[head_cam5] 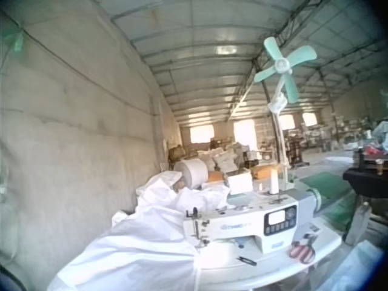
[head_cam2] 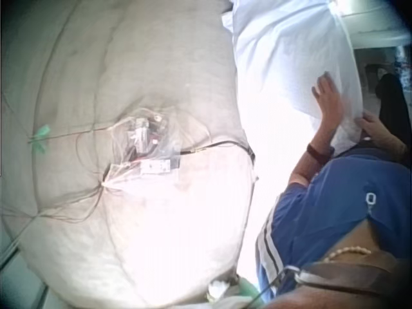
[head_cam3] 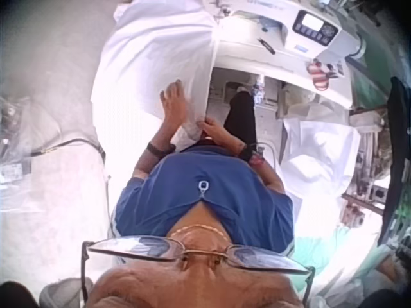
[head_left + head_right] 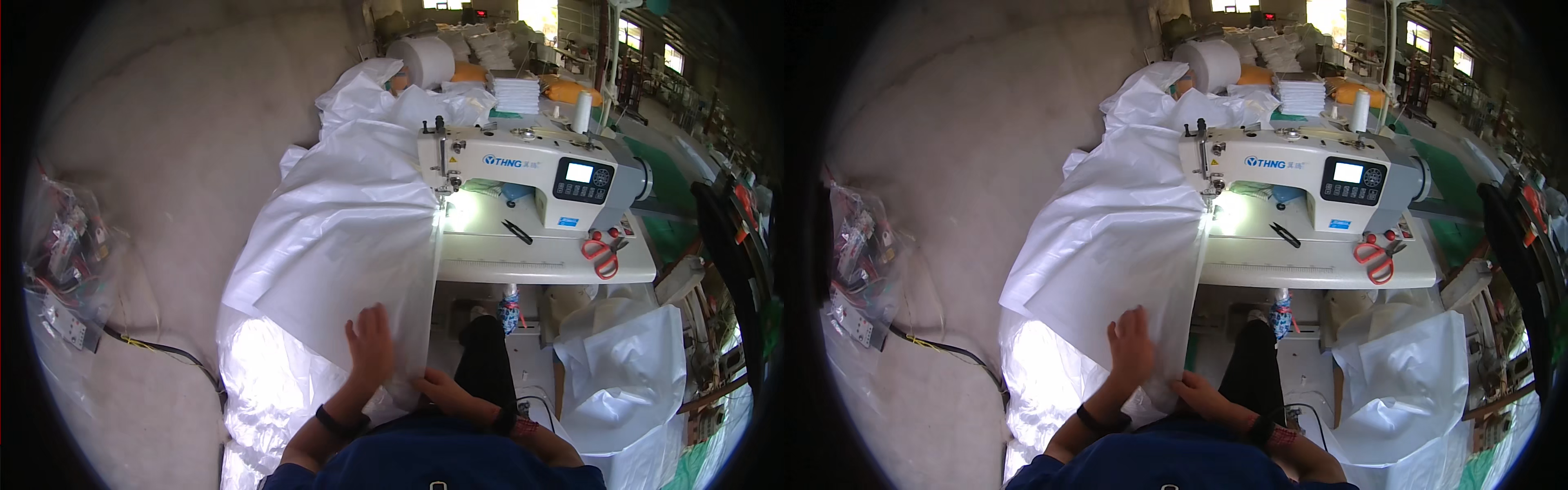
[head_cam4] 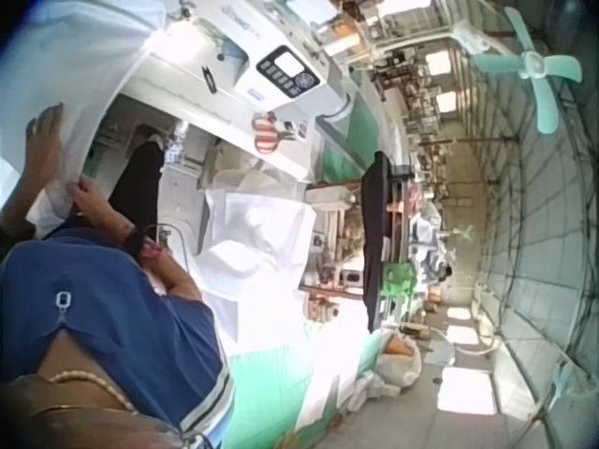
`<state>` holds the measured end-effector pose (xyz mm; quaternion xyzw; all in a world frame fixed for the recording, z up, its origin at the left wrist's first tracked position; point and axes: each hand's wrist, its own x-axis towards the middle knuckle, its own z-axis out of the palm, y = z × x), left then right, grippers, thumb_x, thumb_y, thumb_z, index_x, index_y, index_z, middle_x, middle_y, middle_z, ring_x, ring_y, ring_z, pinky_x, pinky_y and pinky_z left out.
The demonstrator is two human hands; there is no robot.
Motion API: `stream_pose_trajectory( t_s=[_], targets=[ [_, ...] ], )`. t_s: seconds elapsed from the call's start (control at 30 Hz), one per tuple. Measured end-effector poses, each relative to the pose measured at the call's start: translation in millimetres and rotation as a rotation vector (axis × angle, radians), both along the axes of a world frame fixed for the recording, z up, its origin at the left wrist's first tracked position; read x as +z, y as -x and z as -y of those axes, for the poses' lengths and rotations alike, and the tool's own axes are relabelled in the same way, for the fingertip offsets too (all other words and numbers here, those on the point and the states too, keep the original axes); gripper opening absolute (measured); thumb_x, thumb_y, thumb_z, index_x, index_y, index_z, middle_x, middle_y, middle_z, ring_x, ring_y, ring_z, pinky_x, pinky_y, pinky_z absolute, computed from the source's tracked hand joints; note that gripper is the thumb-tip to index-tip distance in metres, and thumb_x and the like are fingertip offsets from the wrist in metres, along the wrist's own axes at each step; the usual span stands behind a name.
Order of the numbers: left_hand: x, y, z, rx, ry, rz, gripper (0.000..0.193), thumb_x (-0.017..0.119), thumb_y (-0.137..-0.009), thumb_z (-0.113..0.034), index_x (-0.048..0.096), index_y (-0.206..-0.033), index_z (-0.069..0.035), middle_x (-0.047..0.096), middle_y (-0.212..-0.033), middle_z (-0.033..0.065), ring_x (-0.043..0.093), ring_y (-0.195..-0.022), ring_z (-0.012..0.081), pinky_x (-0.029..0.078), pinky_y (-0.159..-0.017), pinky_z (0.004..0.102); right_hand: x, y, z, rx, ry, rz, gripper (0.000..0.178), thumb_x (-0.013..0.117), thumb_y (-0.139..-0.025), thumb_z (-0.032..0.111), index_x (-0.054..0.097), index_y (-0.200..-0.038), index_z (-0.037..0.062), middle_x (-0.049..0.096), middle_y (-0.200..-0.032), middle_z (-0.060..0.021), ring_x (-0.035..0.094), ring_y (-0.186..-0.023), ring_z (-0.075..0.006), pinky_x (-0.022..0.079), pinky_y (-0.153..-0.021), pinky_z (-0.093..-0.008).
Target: Sewing together large white plastic sheets using an industrial sewing machine.
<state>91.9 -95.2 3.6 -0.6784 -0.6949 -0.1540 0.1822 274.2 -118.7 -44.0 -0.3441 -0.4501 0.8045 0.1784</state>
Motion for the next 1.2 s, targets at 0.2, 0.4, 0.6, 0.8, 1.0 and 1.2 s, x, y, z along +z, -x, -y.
stream_pose_trajectory(
  t_s=[0.2,0.4,0.6,0.8,1.0,1.2],
  targets=[
    [35.5,85.8,-20.1,0.121,-0.043,0.052,0.017,0.055,-0.081,-0.005,0.064,-0.096,-0.010,0.061,-0.090,0.0112,0.063,-0.079,0.0302,0.051,-0.066,0.0418,21.4,-13.0,5.1,0.021,-0.078,0.183,0.035,0.050,-0.096,0.015,0.054,-0.125,-0.0030,0.063,-0.113,-0.0071,0.057,-0.102,-0.0148,0.046,-0.092,-0.0301],
    [130.2,94.6,-2.8,-0.145,-0.277,0.043,0.009,0.061,-0.083,-0.008,0.070,-0.081,-0.009,0.063,-0.075,0.0110,0.063,-0.072,0.0315,0.050,-0.062,0.0397,6.9,-3.9,8.6,-0.089,-0.166,0.040,0.030,0.049,-0.096,0.015,0.057,-0.120,-0.0008,0.063,-0.099,-0.0035,0.057,-0.086,-0.0104,0.049,-0.075,-0.0272],
    [54.3,11.2,23.5,-0.564,0.562,0.096,0.012,0.054,-0.088,-0.019,0.062,-0.084,-0.010,0.064,-0.074,0.0182,0.063,-0.069,0.0405,0.048,-0.064,0.0528,-17.6,4.2,6.7,-0.109,-0.438,0.034,0.023,0.052,-0.095,0.018,0.061,-0.106,0.0005,0.065,-0.081,-0.0061,0.061,-0.071,-0.0150,0.050,-0.064,-0.0314],
    [0.5,-4.5,39.8,-0.517,0.535,0.741,0.018,0.050,-0.090,-0.017,0.056,-0.085,0.000,0.059,-0.075,0.0269,0.060,-0.075,0.0458,0.047,-0.062,0.0493,-4.0,15.5,7.6,-0.005,-0.974,0.365,0.022,0.057,-0.090,0.021,0.064,-0.099,0.0024,0.067,-0.082,-0.0190,0.069,-0.073,-0.0302,0.053,-0.068,-0.0416],
    [-0.9,4.8,49.8,-0.338,0.566,0.637,0.022,0.050,-0.090,-0.020,0.055,-0.091,0.001,0.061,-0.081,0.0296,0.060,-0.079,0.0487,0.048,-0.069,0.0507,8.9,18.6,17.2,0.510,-0.187,-0.196,0.030,0.060,-0.093,0.019,0.061,-0.115,-0.0011,0.070,-0.101,-0.0084,0.069,-0.092,-0.0198,0.054,-0.080,-0.0308],
    [-5.2,9.7,66.8,-0.174,0.259,0.809,0.026,0.054,-0.091,-0.023,0.057,-0.105,-0.002,0.062,-0.080,0.0269,0.063,-0.080,0.0450,0.049,-0.070,0.0474,-39.0,47.3,-42.0,0.283,-0.414,0.030,0.032,0.065,-0.091,0.018,0.060,-0.116,-0.0009,0.068,-0.104,-0.0102,0.063,-0.097,-0.0158,0.051,-0.083,-0.0312]
  ],
)
